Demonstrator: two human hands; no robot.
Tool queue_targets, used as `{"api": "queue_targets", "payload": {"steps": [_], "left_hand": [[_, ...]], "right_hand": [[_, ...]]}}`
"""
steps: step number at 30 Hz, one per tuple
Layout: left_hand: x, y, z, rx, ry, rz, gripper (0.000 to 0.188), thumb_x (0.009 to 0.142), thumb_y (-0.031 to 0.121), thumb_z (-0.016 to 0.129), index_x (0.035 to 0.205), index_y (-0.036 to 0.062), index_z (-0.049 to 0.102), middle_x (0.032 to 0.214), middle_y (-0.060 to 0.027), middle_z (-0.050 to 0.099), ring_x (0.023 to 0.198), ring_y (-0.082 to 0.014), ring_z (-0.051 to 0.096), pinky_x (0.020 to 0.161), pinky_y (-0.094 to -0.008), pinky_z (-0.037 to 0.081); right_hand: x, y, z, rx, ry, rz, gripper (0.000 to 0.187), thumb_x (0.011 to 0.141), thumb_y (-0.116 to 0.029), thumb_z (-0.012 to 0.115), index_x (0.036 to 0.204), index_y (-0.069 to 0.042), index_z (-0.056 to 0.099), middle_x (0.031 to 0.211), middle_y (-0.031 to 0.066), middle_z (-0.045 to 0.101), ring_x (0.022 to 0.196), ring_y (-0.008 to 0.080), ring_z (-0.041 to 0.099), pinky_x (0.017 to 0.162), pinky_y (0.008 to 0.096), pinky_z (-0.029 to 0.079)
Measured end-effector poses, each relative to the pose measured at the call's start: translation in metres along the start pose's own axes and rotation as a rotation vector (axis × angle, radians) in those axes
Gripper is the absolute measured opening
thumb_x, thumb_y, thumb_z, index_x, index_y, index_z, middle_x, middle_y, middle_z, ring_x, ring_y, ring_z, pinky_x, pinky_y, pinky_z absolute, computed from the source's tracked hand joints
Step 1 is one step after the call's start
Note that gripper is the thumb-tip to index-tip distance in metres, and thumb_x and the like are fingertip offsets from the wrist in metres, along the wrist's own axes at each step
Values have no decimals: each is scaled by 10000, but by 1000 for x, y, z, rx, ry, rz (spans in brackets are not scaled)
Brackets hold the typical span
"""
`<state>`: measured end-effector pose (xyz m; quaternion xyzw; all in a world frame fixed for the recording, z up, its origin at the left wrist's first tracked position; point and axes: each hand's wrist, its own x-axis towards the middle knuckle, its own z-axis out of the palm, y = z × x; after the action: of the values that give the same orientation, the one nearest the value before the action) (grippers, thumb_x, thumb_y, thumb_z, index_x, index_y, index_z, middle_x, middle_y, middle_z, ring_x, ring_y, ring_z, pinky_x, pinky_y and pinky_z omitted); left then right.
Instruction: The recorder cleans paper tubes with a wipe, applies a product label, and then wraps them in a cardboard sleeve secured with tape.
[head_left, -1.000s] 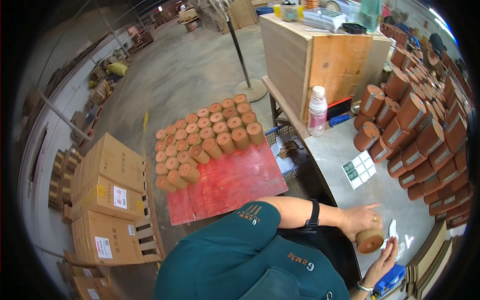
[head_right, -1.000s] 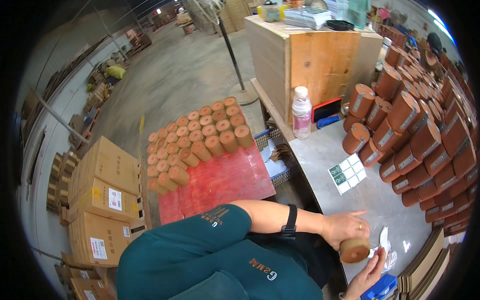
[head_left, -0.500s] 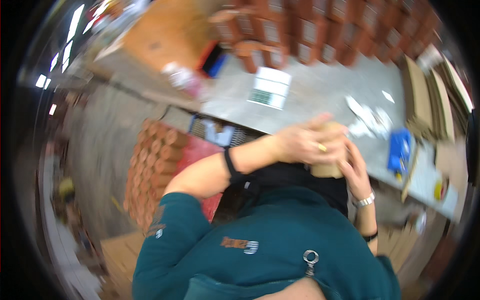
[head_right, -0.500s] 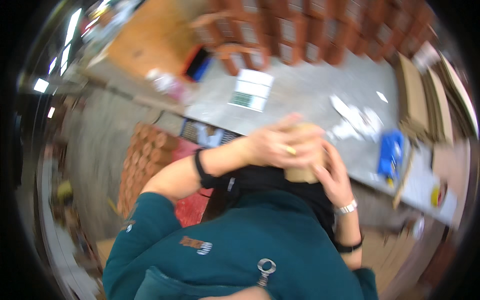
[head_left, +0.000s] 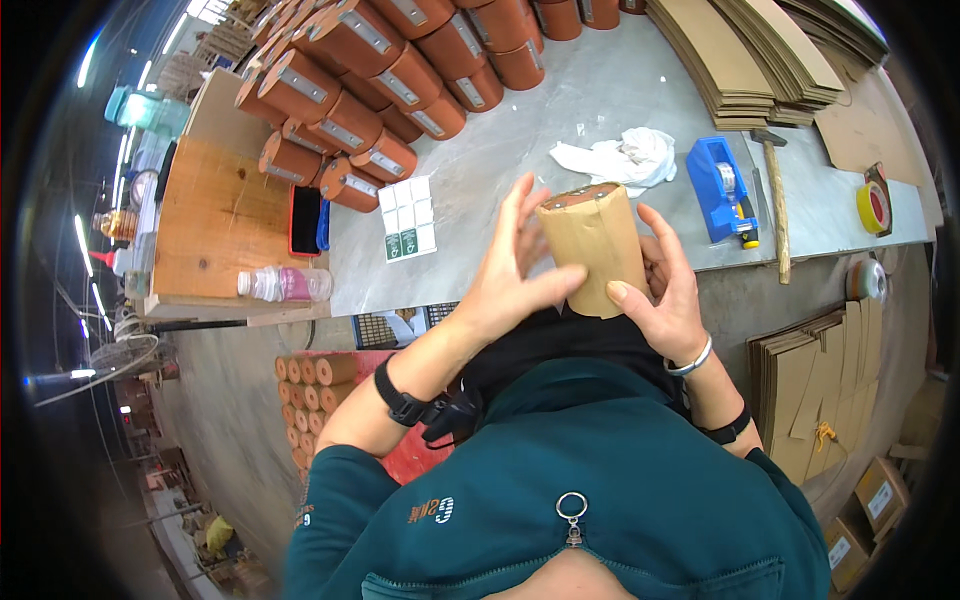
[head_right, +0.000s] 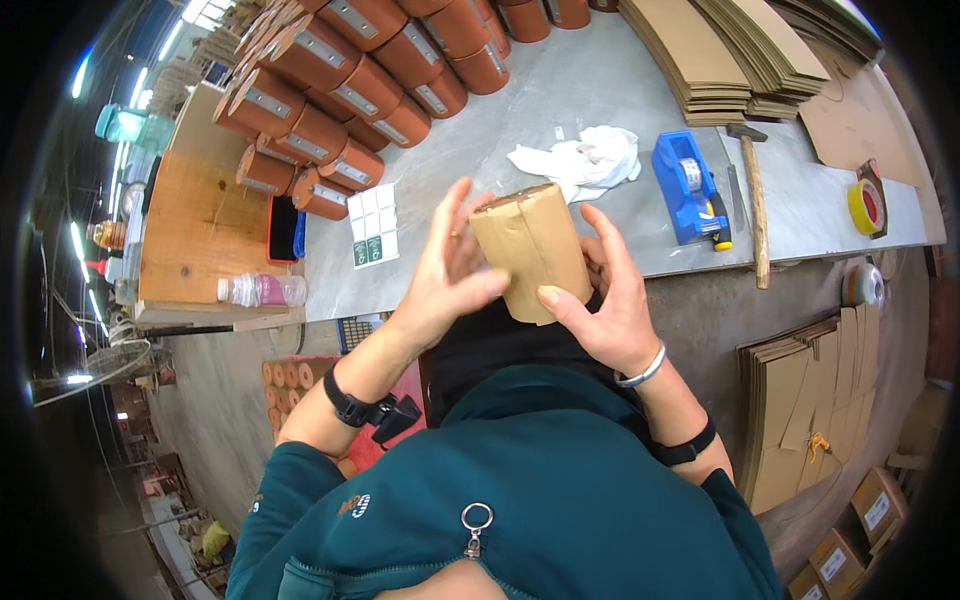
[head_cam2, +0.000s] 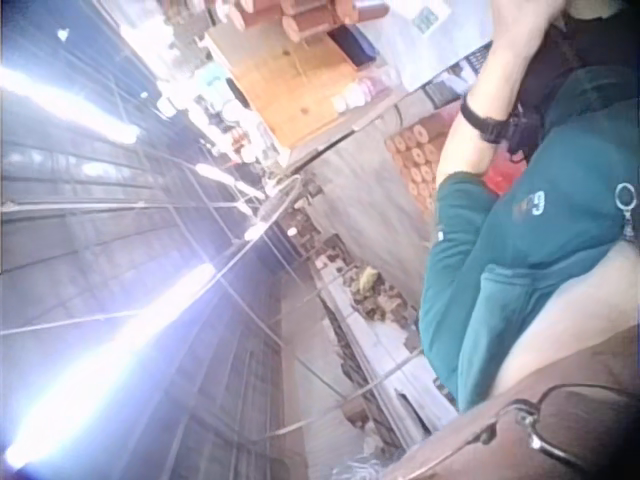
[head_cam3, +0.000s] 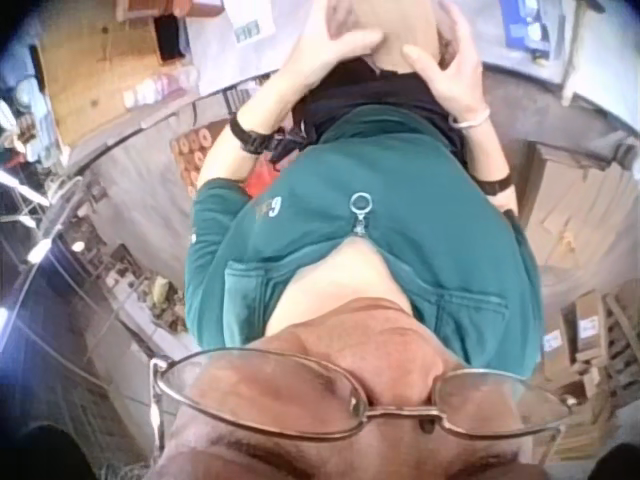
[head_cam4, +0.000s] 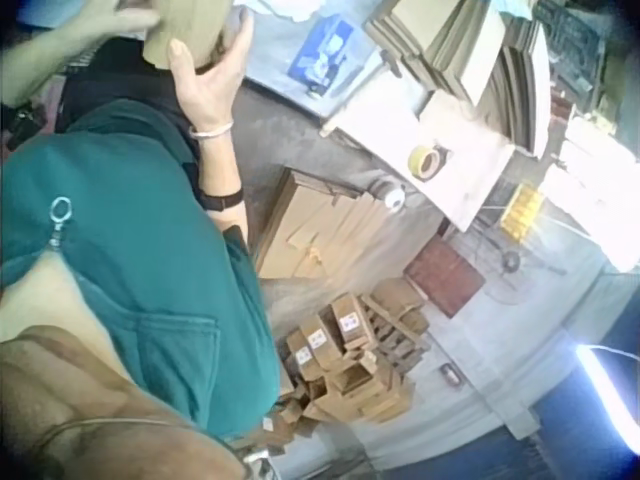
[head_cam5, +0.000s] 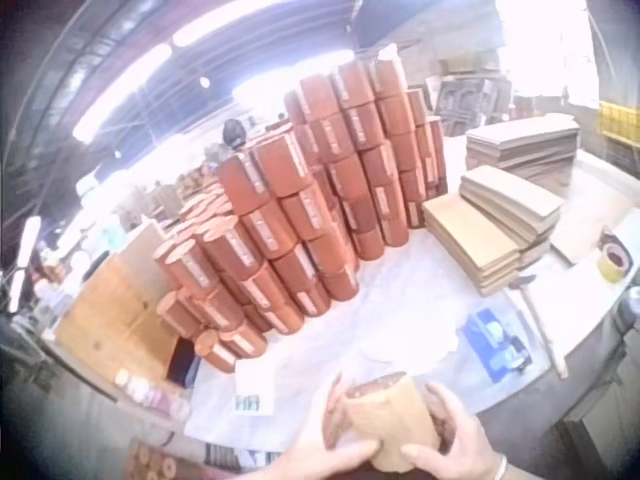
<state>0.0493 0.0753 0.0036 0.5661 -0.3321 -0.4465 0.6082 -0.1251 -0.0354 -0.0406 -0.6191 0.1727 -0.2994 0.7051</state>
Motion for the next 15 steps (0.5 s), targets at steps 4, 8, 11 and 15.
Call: {"api": "queue_targets", "payload": {"steps": [4, 8, 11, 15], "left_hand": [[23, -5, 25, -174, -77, -212, 846, 789, 213, 826, 1454, 37, 333, 1383, -170, 480, 1278, -251, 493, 1057, -410, 428], [40, -16, 42, -123, -145, -184, 783, 774, 191, 831, 1408, 27, 402, 1289, -127, 569, 1171, -214, 579, 977, -362, 491], [53, -36, 48, 82, -163, -1, 859, 714, 178, 867, 1410, 21, 387, 1311, -118, 554, 1206, -208, 554, 1005, -363, 471], [67, -74, 51, 373, -210, 281, 999, 598, 187, 928, 1406, 23, 364, 1331, -139, 536, 1250, -238, 530, 1043, -376, 442]], "right_hand": [[2, 6, -6, 18, 73, -45, 856, 838, -120, 732, 1500, 54, 217, 1275, 220, 562, 1188, 273, 585, 1021, 379, 463], [3, 9, -28, -86, 74, -121, 862, 829, -117, 735, 1503, 44, 222, 1341, 226, 536, 1244, 290, 558, 1047, 392, 447], [2, 14, -49, -230, 72, -185, 849, 788, -101, 755, 1481, 49, 288, 1364, 232, 534, 1261, 299, 556, 1065, 397, 436], [-3, 24, -68, -424, 64, -177, 824, 733, -67, 761, 1444, 38, 359, 1328, 217, 564, 1235, 332, 577, 1048, 379, 446]]}}
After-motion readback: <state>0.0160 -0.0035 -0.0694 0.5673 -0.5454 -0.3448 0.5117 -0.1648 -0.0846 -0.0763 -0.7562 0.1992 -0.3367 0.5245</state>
